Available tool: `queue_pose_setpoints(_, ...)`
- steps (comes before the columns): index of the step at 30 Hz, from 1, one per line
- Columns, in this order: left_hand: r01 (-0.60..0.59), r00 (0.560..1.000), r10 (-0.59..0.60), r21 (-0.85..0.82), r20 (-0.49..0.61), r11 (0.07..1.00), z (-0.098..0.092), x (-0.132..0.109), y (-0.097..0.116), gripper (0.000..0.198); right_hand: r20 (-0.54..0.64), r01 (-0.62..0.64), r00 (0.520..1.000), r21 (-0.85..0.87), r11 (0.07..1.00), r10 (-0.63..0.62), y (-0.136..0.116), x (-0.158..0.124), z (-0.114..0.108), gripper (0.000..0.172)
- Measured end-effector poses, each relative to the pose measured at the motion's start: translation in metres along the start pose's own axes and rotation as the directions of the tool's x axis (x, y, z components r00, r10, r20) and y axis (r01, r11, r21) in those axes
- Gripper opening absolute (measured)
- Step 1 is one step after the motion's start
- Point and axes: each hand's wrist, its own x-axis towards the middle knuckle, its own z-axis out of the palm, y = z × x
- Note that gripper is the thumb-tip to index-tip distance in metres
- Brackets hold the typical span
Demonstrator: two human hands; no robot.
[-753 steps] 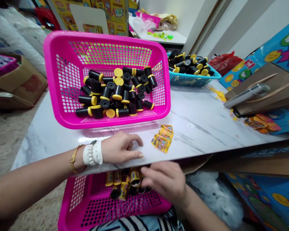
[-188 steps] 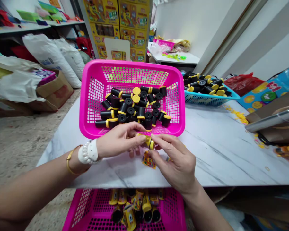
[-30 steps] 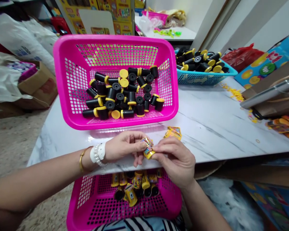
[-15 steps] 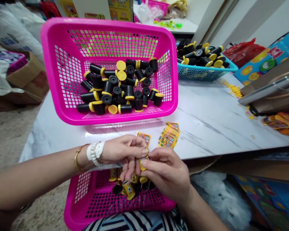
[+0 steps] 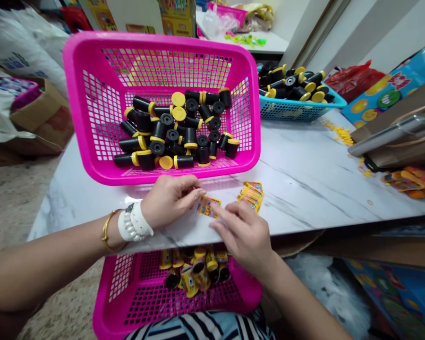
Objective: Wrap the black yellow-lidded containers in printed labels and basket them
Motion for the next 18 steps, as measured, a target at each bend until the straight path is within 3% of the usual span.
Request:
queue_pose_setpoints(3,0.003,0.999,-0.009,0.147,0.040,0.989,0.006,-0.003,-0.003,0.016,0.046,-0.027,0.998,-0.148,0.989,0.035,0.013,0.017,0.011,0.016)
queue_pose_setpoints(7,-0.001,0.991,-0.031,0.243,0.129,0.970,0.010,-0.007,-0.003,0.032,0.070,-0.009,0.997,-0.133,0.991,0.018,0.014,0.021,0.016,0.012)
queue_pose_setpoints(10,0.017,0.990,-0.024,0.054,0.137,0.998,0.011,-0.007,-0.002,0.040,-0.076,-0.034,0.997,-0.092,0.995,0.027,0.008,0.018,0.013,0.005)
queue_pose_setpoints(13,0.084,0.988,-0.042,-0.290,0.149,0.953,0.012,-0.004,-0.002,0.021,-0.182,-0.049,0.982,-0.035,0.998,0.042,0.001,0.017,0.007,0.010)
queue_pose_setpoints(16,0.121,0.982,-0.038,-0.469,0.183,0.875,0.007,-0.004,0.001,0.014,-0.077,-0.217,0.969,0.183,0.959,0.234,-0.003,0.021,-0.001,0.021)
queue_pose_setpoints(18,0.089,0.981,0.006,-0.471,0.196,0.877,0.002,-0.005,0.004,0.018,0.026,-0.378,0.917,0.385,0.842,0.399,-0.002,0.028,-0.007,0.036)
